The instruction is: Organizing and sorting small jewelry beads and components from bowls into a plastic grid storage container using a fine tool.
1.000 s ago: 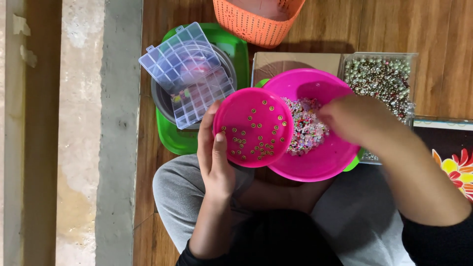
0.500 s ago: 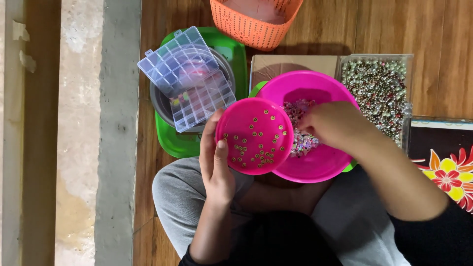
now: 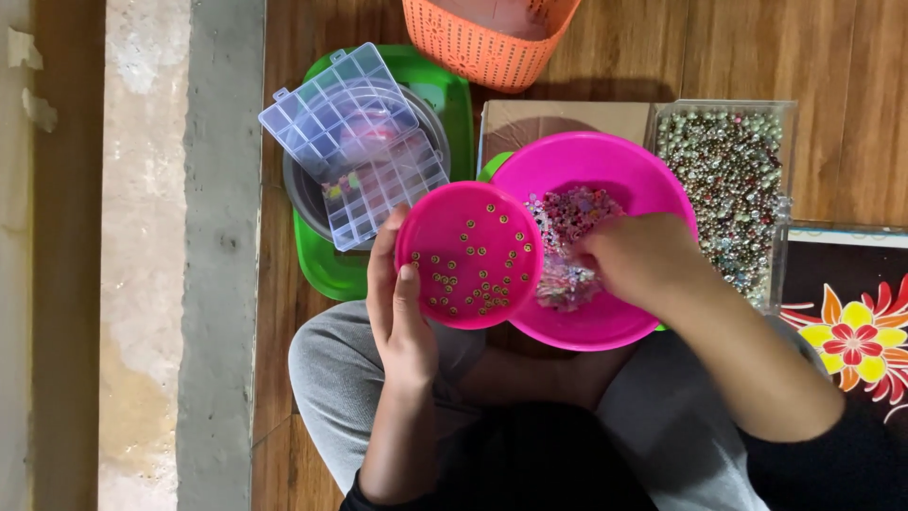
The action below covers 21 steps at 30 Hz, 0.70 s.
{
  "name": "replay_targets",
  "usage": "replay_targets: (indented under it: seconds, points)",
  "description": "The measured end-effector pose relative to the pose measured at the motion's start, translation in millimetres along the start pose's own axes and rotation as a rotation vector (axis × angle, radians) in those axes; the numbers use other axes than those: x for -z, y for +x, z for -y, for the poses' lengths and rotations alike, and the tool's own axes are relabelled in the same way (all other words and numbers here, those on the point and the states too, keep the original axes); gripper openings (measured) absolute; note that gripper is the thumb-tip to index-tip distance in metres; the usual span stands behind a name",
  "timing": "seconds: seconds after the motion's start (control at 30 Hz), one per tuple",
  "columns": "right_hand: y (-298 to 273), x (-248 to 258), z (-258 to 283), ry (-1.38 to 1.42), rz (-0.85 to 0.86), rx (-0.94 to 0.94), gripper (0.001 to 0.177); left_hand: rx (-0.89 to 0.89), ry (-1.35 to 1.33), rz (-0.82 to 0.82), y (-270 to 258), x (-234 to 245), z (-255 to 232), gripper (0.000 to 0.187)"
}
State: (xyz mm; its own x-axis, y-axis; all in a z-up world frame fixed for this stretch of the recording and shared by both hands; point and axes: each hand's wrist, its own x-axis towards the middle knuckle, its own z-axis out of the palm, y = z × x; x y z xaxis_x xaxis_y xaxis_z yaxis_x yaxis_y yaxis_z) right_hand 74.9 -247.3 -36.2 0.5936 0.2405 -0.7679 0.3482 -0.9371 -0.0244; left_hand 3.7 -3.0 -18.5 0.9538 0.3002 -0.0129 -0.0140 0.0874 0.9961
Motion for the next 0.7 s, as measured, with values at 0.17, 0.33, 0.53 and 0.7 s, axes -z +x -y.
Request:
replay_targets:
  seconds: [0.17, 0.33, 0.53, 0.7]
  points:
    - [-6, 3, -9, 0.104, -0.273, -0.040, 0.020, 0.019, 0.006, 0.018, 1, -3, -2, 0.046]
    - [-39, 15, -30, -0.074, -0.120, -0.119, 0.026, 0.018, 0.015, 0.016, 1, 2, 3, 0.046]
    - [-19, -8, 11, 0.032, 0.018, -0.032, 0.030, 0.017, 0.009, 0.017, -2, -7, 3, 0.044]
    - [-7, -4, 16, 0.173, -0.153, -0.037, 0.025, 0.001, 0.024, 0.032, -2, -10, 5, 0.044]
